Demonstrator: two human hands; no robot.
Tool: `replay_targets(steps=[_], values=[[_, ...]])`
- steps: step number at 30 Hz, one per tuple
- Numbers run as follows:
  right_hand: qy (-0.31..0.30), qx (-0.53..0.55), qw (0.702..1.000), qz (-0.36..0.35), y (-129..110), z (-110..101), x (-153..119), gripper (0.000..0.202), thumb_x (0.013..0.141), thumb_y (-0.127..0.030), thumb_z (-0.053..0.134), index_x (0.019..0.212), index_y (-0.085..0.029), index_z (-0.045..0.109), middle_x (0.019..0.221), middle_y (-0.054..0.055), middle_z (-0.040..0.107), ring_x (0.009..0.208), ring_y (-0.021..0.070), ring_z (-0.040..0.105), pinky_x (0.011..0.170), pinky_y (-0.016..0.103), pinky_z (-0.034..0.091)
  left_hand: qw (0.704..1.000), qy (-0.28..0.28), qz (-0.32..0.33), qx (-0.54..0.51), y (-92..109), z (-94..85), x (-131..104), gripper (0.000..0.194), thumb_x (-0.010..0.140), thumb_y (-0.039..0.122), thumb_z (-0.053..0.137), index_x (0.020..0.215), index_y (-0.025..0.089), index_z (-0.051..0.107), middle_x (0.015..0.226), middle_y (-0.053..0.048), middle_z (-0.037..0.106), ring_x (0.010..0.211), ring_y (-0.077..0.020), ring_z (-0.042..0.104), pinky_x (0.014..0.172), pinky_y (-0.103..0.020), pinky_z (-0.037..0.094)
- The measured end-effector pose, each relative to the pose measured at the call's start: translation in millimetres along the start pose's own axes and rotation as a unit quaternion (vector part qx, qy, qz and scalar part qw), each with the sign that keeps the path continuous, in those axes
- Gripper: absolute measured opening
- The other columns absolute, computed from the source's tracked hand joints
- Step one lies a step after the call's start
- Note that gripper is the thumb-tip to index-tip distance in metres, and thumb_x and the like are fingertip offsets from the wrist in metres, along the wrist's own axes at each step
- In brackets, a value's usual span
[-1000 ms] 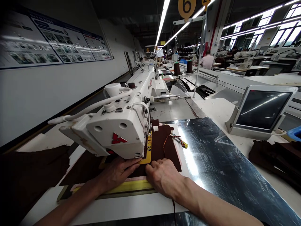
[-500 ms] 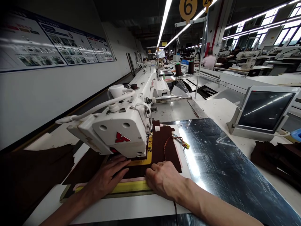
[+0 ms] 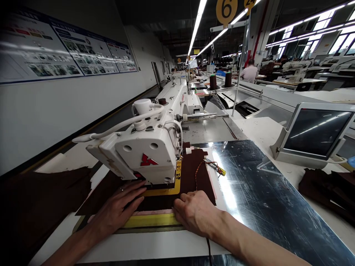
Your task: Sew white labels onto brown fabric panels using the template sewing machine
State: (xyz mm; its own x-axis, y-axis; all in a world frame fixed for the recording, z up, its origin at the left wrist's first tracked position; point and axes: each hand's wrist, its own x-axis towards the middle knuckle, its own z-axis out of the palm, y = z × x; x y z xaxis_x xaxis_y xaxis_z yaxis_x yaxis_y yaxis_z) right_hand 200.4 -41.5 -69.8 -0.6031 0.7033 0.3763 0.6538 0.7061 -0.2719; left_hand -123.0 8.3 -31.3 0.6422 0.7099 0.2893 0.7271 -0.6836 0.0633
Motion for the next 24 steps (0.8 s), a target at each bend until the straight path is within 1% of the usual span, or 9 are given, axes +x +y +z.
replay_targets(steps=[3, 6, 10, 13, 16, 20, 24], values=[[-0.001, 0.010, 1.000, -0.006, 1.9, -6.5, -2.1, 0.026, 0.106, -0.026, 0.043, 0.088, -0.018, 0.060, 0.078, 0.001, 0.064, 0.063, 0.0132, 0.054, 0.061, 0.029, 0.034, 1.000, 0.007, -0.005, 0.002, -5.4, -4.6, -9.4, 0.040, 0.103, 0.039, 0.058, 0.140, 0.027, 0.063, 0.146, -0.008, 0.062, 0.134, -0.0303, 0.059, 0.106, -0.046, 0.057], [0.014, 0.033, 0.999, -0.013, 5.3, -15.7, -7.3, 0.028, 0.107, -0.026, 0.041, 0.089, -0.018, 0.061, 0.078, 0.001, 0.064, 0.062, 0.0131, 0.055, 0.060, 0.029, 0.035, 1.000, 0.018, -0.001, 0.003, -6.5, -9.7, -18.7, 0.040, 0.103, 0.036, 0.058, 0.141, 0.027, 0.061, 0.147, -0.008, 0.061, 0.135, -0.0295, 0.058, 0.107, -0.045, 0.056], [0.057, 0.068, 0.996, -0.007, 9.3, -27.8, -17.0, 0.026, 0.108, -0.026, 0.040, 0.102, -0.018, 0.064, 0.080, 0.002, 0.066, 0.064, 0.0133, 0.059, 0.063, 0.028, 0.040, 1.000, 0.010, 0.003, 0.021, -3.4, -14.3, -27.7, 0.039, 0.103, 0.034, 0.057, 0.142, 0.031, 0.059, 0.148, -0.004, 0.060, 0.134, -0.0275, 0.059, 0.109, -0.046, 0.054], [0.076, 0.084, 0.994, -0.001, 12.5, -35.0, -25.0, 0.025, 0.108, -0.025, 0.041, 0.109, -0.019, 0.064, 0.082, 0.003, 0.067, 0.068, 0.0142, 0.062, 0.066, 0.027, 0.043, 0.999, 0.024, 0.007, 0.025, -0.5, -14.9, -31.5, 0.038, 0.102, 0.037, 0.059, 0.139, 0.031, 0.062, 0.146, -0.003, 0.061, 0.131, -0.0277, 0.061, 0.108, -0.044, 0.056], [0.073, 0.089, 0.993, 0.009, 17.8, -40.5, -34.8, 0.024, 0.109, -0.027, 0.041, 0.110, -0.019, 0.064, 0.085, 0.004, 0.068, 0.072, 0.0151, 0.064, 0.069, 0.027, 0.046, 0.999, 0.040, 0.006, 0.021, 3.5, -13.3, -33.1, 0.036, 0.100, 0.041, 0.061, 0.135, 0.031, 0.067, 0.143, -0.003, 0.064, 0.126, -0.0269, 0.065, 0.103, -0.038, 0.059], [0.080, 0.086, 0.992, 0.048, 28.5, -46.4, -53.1, 0.027, 0.110, -0.027, 0.039, 0.107, -0.019, 0.065, 0.084, 0.004, 0.066, 0.074, 0.0153, 0.064, 0.071, 0.026, 0.047, 0.999, 0.034, 0.016, 0.027, 12.9, -7.6, -29.7, 0.040, 0.098, 0.048, 0.062, 0.135, 0.033, 0.067, 0.142, -0.002, 0.065, 0.123, -0.0264, 0.068, 0.099, -0.034, 0.061], [0.127, 0.045, 0.984, 0.120, 42.6, -52.7, -77.0, 0.027, 0.109, -0.027, 0.041, 0.105, -0.019, 0.066, 0.082, 0.004, 0.062, 0.074, 0.0164, 0.061, 0.069, 0.029, 0.046, 0.999, 0.024, 0.026, 0.042, 16.8, 5.2, -23.6, 0.052, 0.096, 0.054, 0.062, 0.144, 0.034, 0.060, 0.145, -0.002, 0.062, 0.126, -0.0278, 0.066, 0.101, -0.036, 0.061]])
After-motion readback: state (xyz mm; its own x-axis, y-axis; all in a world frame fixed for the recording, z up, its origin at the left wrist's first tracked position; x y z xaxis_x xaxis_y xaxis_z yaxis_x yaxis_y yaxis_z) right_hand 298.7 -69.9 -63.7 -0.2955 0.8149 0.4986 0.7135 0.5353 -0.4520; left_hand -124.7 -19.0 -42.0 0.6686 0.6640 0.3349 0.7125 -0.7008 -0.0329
